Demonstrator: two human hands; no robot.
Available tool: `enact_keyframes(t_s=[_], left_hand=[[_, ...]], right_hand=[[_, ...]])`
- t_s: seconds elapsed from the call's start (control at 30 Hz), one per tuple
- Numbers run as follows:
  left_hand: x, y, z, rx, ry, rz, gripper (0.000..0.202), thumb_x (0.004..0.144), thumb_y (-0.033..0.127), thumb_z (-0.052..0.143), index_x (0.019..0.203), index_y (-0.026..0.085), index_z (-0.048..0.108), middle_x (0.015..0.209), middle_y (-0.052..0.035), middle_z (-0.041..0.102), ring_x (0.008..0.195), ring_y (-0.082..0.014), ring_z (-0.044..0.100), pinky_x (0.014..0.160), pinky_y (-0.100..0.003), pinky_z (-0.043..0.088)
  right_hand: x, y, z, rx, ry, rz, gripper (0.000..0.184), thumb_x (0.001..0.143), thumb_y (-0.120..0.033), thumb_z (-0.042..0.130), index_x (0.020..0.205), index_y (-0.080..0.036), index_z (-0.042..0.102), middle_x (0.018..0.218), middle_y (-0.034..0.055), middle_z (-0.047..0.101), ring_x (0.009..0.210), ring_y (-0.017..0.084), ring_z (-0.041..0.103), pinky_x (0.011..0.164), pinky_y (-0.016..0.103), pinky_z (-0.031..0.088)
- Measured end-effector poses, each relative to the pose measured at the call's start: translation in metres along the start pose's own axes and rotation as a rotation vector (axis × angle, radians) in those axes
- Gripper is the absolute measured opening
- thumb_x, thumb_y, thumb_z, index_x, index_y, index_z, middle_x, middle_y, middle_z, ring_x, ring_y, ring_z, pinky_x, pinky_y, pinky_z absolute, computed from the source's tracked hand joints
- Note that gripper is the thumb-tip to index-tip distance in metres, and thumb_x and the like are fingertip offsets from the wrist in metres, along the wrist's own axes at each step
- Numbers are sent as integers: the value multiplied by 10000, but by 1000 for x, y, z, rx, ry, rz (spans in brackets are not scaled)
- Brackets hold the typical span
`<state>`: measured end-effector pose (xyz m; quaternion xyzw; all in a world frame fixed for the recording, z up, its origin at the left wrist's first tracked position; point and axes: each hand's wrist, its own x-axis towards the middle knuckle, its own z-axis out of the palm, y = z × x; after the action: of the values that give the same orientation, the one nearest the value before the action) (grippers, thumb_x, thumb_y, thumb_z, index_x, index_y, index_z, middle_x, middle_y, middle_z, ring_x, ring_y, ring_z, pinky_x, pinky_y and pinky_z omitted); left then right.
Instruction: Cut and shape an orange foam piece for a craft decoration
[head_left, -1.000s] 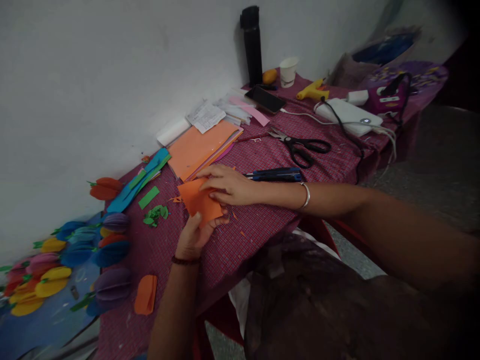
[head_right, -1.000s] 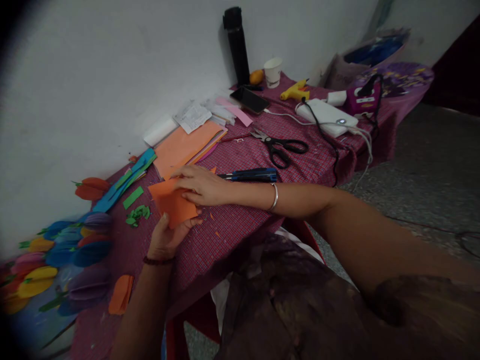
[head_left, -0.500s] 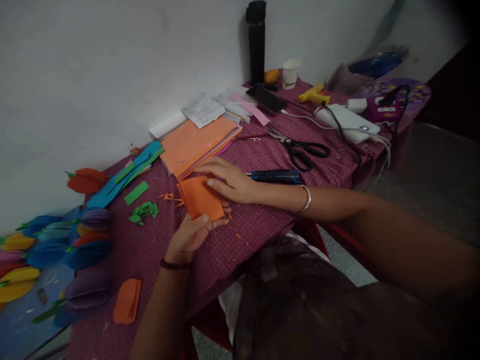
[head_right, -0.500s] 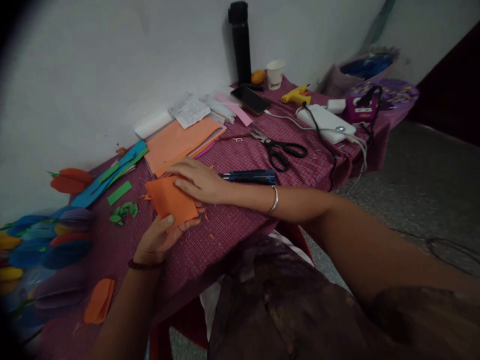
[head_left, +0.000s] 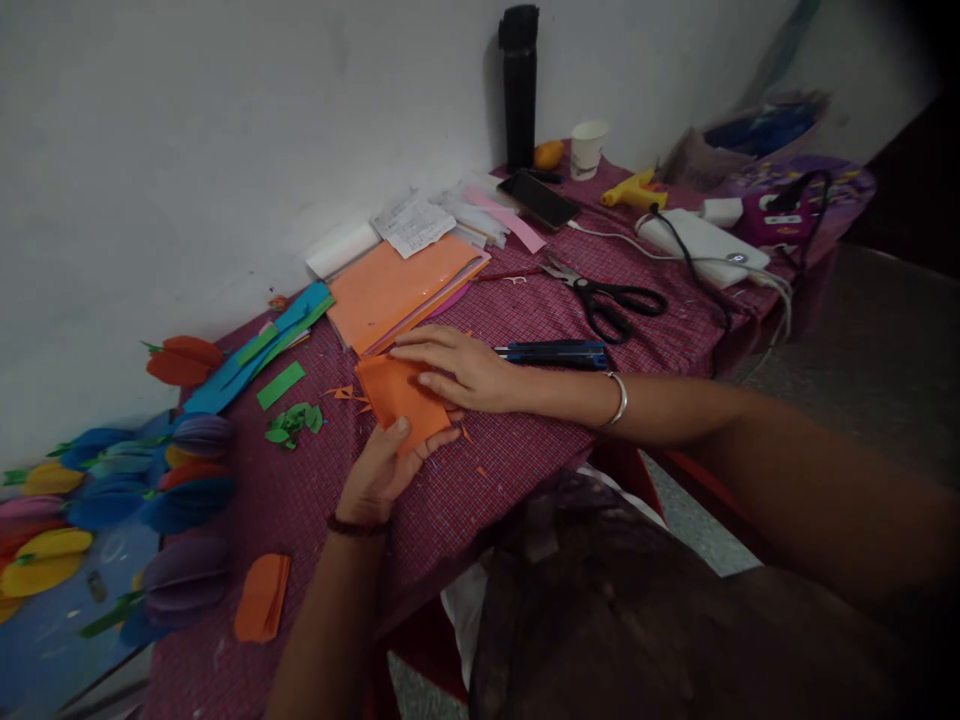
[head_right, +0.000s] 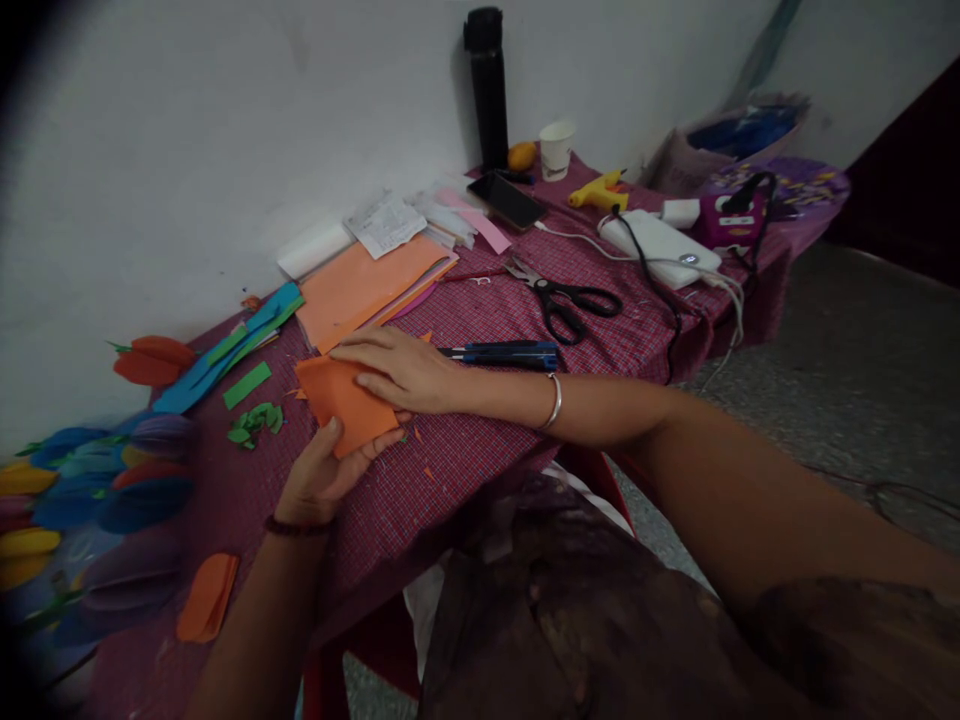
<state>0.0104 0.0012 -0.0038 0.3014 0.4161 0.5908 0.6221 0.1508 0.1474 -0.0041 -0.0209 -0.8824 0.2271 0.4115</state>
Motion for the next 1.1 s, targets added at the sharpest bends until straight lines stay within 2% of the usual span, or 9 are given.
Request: enact_keyframes(t_s=[0.1, 0.17, 0.23, 0.5, 0.7, 1.0, 1.1], left_hand=[[3, 0, 1, -25, 38, 29, 687, 724, 515, 803, 1331, 271, 592, 1231, -100, 701, 990, -295, 722, 853, -434, 614], [6, 1, 3, -53, 60, 57, 723, 711, 646, 742, 1313, 268, 606, 1209, -102, 709, 990, -281, 719, 820, -405, 622], [8, 2, 5, -96, 75, 87, 758, 720, 741, 645, 1307, 262, 610, 1203, -106, 708, 1011, -269, 711, 799, -376, 624], [11, 6, 7, -207, 126, 121, 678, 866, 699, 473, 1395, 279, 535, 1300, -109, 656, 1034, -233, 696, 793, -358, 625], [13, 7, 5, -141, 138, 104, 684, 874, 721, 432, 1398, 292, 531, 1288, -92, 663, 1053, -237, 688, 772, -327, 625], [13, 6, 6, -127, 147, 79, 677, 877, 709, 460, 1401, 285, 524, 1334, -94, 638, 1113, -256, 666, 778, -333, 620], [14, 5, 3, -120, 159, 101, 661, 881, 703, 466, 1387, 283, 534, 1308, -89, 654, 1096, -245, 673, 804, -341, 613]], right_hand=[[0, 1, 0, -60, 33, -32, 236, 976, -274, 477, 1118, -172, 636, 1308, 136, 582, 1225, 229, 517, 1043, 454, 425], [1, 2, 0, -102, 62, -64, 156, 953, -238, 510, 973, -179, 653, 1271, 120, 596, 1192, 234, 520, 1011, 449, 421], [1, 2, 0, -134, 81, -89, 141, 946, -218, 517, 912, -187, 650, 1251, 104, 602, 1167, 232, 523, 980, 441, 415], [-2, 3, 2, -142, -5, -143, 140, 915, -168, 524, 945, -187, 659, 1241, 107, 598, 1156, 241, 522, 948, 431, 398], [-2, 1, 1, -133, -112, -94, 175, 883, -123, 518, 969, -181, 660, 1250, 114, 595, 1163, 244, 519, 970, 434, 388], [-1, -5, -1, -106, -167, -61, 191, 824, -104, 544, 975, -170, 639, 1194, 113, 621, 1123, 251, 535, 945, 427, 392], [-1, -7, 0, -67, -177, -60, 194, 867, -169, 553, 1047, -153, 621, 1166, 122, 645, 1103, 248, 558, 962, 426, 400]])
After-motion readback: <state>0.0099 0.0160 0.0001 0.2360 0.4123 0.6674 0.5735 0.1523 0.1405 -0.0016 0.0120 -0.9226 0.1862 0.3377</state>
